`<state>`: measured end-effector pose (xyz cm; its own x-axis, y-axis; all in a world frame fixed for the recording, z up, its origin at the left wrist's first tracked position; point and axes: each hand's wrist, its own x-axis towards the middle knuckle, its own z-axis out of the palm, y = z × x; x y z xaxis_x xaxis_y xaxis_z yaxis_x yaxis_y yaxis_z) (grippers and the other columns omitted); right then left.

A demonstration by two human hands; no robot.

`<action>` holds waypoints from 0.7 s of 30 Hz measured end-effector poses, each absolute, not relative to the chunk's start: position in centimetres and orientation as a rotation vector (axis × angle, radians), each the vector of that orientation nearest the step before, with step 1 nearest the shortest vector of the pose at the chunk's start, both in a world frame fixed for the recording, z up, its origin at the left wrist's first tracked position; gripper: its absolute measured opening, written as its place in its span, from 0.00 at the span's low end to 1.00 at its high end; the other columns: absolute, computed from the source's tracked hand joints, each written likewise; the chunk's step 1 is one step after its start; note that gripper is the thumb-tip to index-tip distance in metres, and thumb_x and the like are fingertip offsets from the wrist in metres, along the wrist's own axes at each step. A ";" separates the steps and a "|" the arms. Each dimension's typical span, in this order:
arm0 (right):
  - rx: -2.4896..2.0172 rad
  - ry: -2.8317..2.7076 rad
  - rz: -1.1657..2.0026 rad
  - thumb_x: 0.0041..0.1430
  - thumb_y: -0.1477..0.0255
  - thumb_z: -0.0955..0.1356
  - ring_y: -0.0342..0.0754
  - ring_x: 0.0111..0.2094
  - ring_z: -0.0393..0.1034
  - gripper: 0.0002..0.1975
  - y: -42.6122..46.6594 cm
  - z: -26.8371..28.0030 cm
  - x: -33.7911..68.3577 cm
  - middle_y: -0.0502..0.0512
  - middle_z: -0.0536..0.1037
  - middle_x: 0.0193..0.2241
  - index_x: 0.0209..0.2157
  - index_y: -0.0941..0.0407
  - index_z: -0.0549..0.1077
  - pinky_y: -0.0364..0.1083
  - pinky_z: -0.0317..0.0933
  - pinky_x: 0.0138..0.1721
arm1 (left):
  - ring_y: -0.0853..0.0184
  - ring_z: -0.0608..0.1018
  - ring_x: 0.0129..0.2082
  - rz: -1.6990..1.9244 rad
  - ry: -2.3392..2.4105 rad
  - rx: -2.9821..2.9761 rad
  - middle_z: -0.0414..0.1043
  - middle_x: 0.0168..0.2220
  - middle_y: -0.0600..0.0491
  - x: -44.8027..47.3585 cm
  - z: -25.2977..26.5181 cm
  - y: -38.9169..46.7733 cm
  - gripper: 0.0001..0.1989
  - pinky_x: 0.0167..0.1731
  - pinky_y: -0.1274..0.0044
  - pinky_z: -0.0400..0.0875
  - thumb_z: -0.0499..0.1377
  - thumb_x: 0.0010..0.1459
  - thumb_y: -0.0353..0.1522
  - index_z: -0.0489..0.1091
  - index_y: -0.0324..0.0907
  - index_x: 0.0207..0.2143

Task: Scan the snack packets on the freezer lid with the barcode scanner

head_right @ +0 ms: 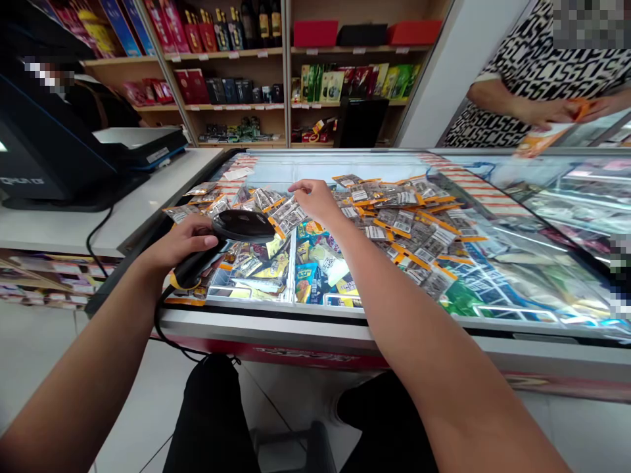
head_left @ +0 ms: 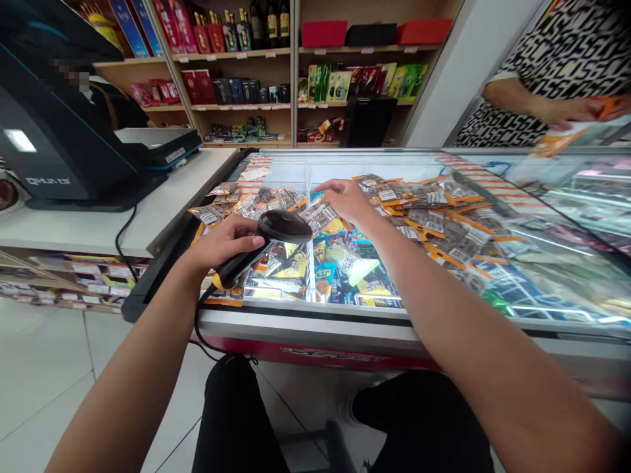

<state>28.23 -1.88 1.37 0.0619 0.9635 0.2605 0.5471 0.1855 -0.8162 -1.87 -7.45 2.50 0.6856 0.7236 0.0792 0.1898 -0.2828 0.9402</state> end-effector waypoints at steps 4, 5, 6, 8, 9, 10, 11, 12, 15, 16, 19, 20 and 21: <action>-1.473 -1.588 0.609 0.59 0.78 0.65 0.42 0.21 0.55 0.15 -1.9 1.3 28.2 0.46 0.67 0.21 0.42 0.60 0.83 0.44 0.52 0.27 | 0.67 0.76 0.15 0.575 0.765 1.879 0.73 0.18 0.55 -2.1 2.2 -7.2 0.21 0.14 0.80 0.68 0.66 0.59 0.48 0.71 0.41 0.27; -1.473 -1.590 0.609 0.60 0.78 0.65 0.42 0.21 0.55 0.15 -1.9 1.3 28.3 0.47 0.68 0.22 0.42 0.59 0.83 0.44 0.52 0.27 | 0.66 0.76 0.15 0.570 0.769 1.872 0.74 0.19 0.55 -2.1 2.2 -7.2 0.20 0.14 0.79 0.69 0.66 0.59 0.48 0.72 0.41 0.27; -1.477 -1.592 0.607 0.61 0.78 0.65 0.42 0.21 0.55 0.15 -1.9 1.3 28.4 0.47 0.69 0.23 0.44 0.59 0.83 0.44 0.52 0.27 | 0.66 0.76 0.15 0.569 0.771 1.857 0.75 0.20 0.54 -2.1 2.2 -7.2 0.20 0.14 0.78 0.70 0.66 0.59 0.48 0.72 0.41 0.27; -1.502 -1.603 0.591 0.63 0.77 0.66 0.43 0.22 0.58 0.16 -1.8 1.3 28.7 0.49 0.72 0.26 0.48 0.58 0.82 0.44 0.55 0.28 | 0.66 0.77 0.16 0.600 0.782 1.823 0.77 0.21 0.54 -1.9 2.3 -7.2 0.20 0.15 0.77 0.71 0.66 0.58 0.49 0.73 0.41 0.28; -1.531 -1.617 0.571 0.63 0.76 0.67 0.44 0.23 0.61 0.16 -1.7 1.3 29.1 0.51 0.75 0.28 0.50 0.57 0.82 0.45 0.57 0.29 | 0.66 0.77 0.16 0.636 0.798 1.810 0.77 0.22 0.53 -1.9 2.3 -7.2 0.20 0.15 0.77 0.71 0.66 0.57 0.49 0.73 0.41 0.28; -1.575 -1.636 0.533 0.62 0.76 0.69 0.46 0.25 0.65 0.17 -1.5 1.3 29.5 0.52 0.77 0.31 0.52 0.57 0.81 0.46 0.60 0.31 | 0.66 0.77 0.16 0.686 0.817 1.795 0.77 0.21 0.53 -1.8 2.4 -7.3 0.21 0.15 0.77 0.71 0.66 0.56 0.50 0.72 0.41 0.28; -1.633 -1.660 0.475 0.61 0.76 0.70 0.48 0.28 0.69 0.18 -1.4 1.2 30.0 0.54 0.79 0.33 0.53 0.58 0.81 0.47 0.63 0.34 | 0.65 0.77 0.16 0.745 0.839 1.775 0.77 0.21 0.53 -1.7 2.4 -7.3 0.21 0.15 0.77 0.71 0.67 0.55 0.50 0.72 0.42 0.28; -1.696 -1.690 0.392 0.59 0.76 0.72 0.51 0.32 0.72 0.19 -1.3 1.2 30.5 0.56 0.80 0.35 0.53 0.58 0.81 0.49 0.65 0.37 | 0.65 0.76 0.15 0.808 0.863 1.751 0.77 0.21 0.53 -1.6 2.5 -7.3 0.21 0.15 0.77 0.71 0.66 0.55 0.50 0.71 0.42 0.28; -1.843 -1.754 -0.013 0.60 0.76 0.72 0.63 0.49 0.73 0.18 -1.3 1.1 31.5 0.64 0.82 0.45 0.52 0.58 0.82 0.59 0.65 0.53 | 0.67 0.75 0.15 1.021 0.947 1.683 0.76 0.22 0.52 -1.5 2.4 -7.1 0.19 0.14 0.77 0.70 0.64 0.57 0.49 0.69 0.43 0.30; -1.858 -1.764 -0.146 0.62 0.75 0.71 0.67 0.54 0.71 0.17 -1.5 1.2 31.4 0.67 0.81 0.49 0.52 0.58 0.82 0.63 0.62 0.57 | 0.67 0.74 0.15 1.091 0.975 1.667 0.76 0.22 0.52 -1.5 2.3 -7.0 0.19 0.14 0.77 0.69 0.63 0.58 0.49 0.69 0.43 0.30; -1.796 -1.870 -0.292 0.70 0.71 0.65 0.71 0.62 0.65 0.19 -2.3 1.3 29.4 0.69 0.78 0.57 0.58 0.58 0.79 0.69 0.57 0.62 | 0.68 0.73 0.14 1.227 1.029 1.623 0.75 0.22 0.53 -1.5 2.3 -6.7 0.18 0.13 0.77 0.69 0.61 0.60 0.48 0.69 0.43 0.32; -1.746 -1.956 -0.253 0.73 0.69 0.63 0.70 0.62 0.65 0.21 -2.6 1.3 28.2 0.69 0.78 0.58 0.61 0.58 0.77 0.67 0.57 0.63 | 0.68 0.73 0.14 1.246 1.036 1.612 0.75 0.22 0.53 -1.5 2.4 -6.7 0.18 0.13 0.77 0.68 0.61 0.60 0.49 0.69 0.43 0.33; -1.690 -2.063 -0.197 0.74 0.67 0.62 0.68 0.63 0.65 0.23 -2.9 1.1 27.0 0.68 0.77 0.60 0.64 0.58 0.75 0.65 0.58 0.64 | 0.68 0.73 0.14 1.258 1.040 1.605 0.75 0.22 0.53 -1.4 2.4 -6.7 0.18 0.13 0.77 0.68 0.61 0.60 0.49 0.69 0.44 0.33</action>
<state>26.98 -2.91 1.12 -0.1367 0.8894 0.4362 0.9560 0.2338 -0.1773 -1.42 -6.72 2.43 0.1573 0.9419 0.2967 0.1142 -0.3158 0.9419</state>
